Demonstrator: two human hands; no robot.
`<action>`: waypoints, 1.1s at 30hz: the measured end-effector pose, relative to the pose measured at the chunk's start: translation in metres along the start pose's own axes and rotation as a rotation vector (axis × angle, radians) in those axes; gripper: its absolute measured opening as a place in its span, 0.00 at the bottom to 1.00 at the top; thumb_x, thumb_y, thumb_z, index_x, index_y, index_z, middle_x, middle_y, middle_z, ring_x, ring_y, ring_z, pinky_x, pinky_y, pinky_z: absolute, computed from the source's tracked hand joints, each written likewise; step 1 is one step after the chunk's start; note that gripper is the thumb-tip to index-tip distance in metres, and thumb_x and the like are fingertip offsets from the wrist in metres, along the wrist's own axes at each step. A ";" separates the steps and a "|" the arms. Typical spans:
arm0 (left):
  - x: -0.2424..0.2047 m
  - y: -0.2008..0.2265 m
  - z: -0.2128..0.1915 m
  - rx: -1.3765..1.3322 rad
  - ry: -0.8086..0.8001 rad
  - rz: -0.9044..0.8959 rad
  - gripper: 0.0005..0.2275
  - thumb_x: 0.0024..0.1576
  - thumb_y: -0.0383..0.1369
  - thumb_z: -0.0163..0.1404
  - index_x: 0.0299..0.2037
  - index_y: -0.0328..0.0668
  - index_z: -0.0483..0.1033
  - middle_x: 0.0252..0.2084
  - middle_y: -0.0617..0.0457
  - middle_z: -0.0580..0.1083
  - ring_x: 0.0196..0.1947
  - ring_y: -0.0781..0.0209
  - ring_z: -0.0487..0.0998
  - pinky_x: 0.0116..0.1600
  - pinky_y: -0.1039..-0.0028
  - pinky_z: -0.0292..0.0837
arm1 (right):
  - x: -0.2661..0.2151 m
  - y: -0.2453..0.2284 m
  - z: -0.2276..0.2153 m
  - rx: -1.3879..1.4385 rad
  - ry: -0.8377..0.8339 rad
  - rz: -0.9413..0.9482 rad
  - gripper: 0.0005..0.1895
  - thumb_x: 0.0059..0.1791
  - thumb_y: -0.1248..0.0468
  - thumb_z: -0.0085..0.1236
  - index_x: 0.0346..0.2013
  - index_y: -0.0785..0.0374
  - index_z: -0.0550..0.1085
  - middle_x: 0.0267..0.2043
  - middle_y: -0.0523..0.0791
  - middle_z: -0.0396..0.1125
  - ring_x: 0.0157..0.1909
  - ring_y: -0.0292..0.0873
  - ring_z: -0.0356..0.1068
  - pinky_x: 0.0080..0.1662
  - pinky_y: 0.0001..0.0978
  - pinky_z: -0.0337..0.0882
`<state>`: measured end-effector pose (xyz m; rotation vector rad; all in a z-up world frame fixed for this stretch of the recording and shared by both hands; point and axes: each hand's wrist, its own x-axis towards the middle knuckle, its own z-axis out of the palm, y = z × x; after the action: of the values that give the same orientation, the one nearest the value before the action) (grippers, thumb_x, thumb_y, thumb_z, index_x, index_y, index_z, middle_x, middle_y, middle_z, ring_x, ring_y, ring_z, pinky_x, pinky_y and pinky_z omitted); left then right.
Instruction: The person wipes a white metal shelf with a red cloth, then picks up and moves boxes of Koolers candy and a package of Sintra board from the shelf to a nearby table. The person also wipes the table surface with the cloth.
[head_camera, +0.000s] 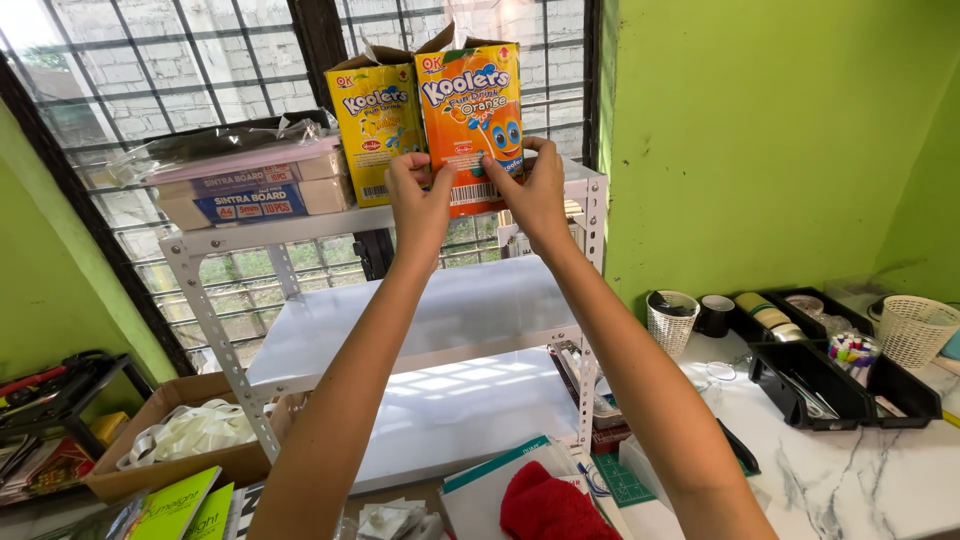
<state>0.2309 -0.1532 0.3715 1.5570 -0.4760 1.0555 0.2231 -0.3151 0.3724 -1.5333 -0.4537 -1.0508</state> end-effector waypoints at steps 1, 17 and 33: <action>-0.002 0.012 -0.002 0.001 0.002 0.001 0.19 0.59 0.35 0.58 0.54 0.31 0.68 0.50 0.47 0.65 0.47 0.60 0.72 0.51 0.71 0.74 | -0.001 -0.001 -0.001 0.001 -0.001 -0.001 0.33 0.47 0.54 0.69 0.54 0.75 0.66 0.44 0.50 0.65 0.40 0.40 0.69 0.41 0.31 0.77; -0.028 0.051 -0.011 -0.495 -0.148 -0.290 0.19 0.61 0.37 0.54 0.60 0.44 0.63 0.56 0.46 0.72 0.53 0.61 0.76 0.51 0.69 0.78 | -0.019 -0.023 -0.024 0.433 -0.197 0.258 0.29 0.50 0.54 0.64 0.61 0.60 0.66 0.51 0.52 0.60 0.47 0.41 0.71 0.42 0.31 0.80; -0.062 0.063 -0.030 -0.418 -0.211 -0.260 0.28 0.58 0.38 0.59 0.60 0.41 0.53 0.62 0.42 0.66 0.61 0.55 0.72 0.58 0.67 0.76 | -0.054 -0.055 -0.049 0.701 -0.294 0.512 0.31 0.50 0.33 0.42 0.54 0.51 0.55 0.62 0.45 0.61 0.58 0.45 0.67 0.52 0.53 0.72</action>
<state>0.1395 -0.1572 0.3550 1.3146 -0.5791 0.5515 0.1344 -0.3324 0.3577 -1.0724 -0.5234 -0.2161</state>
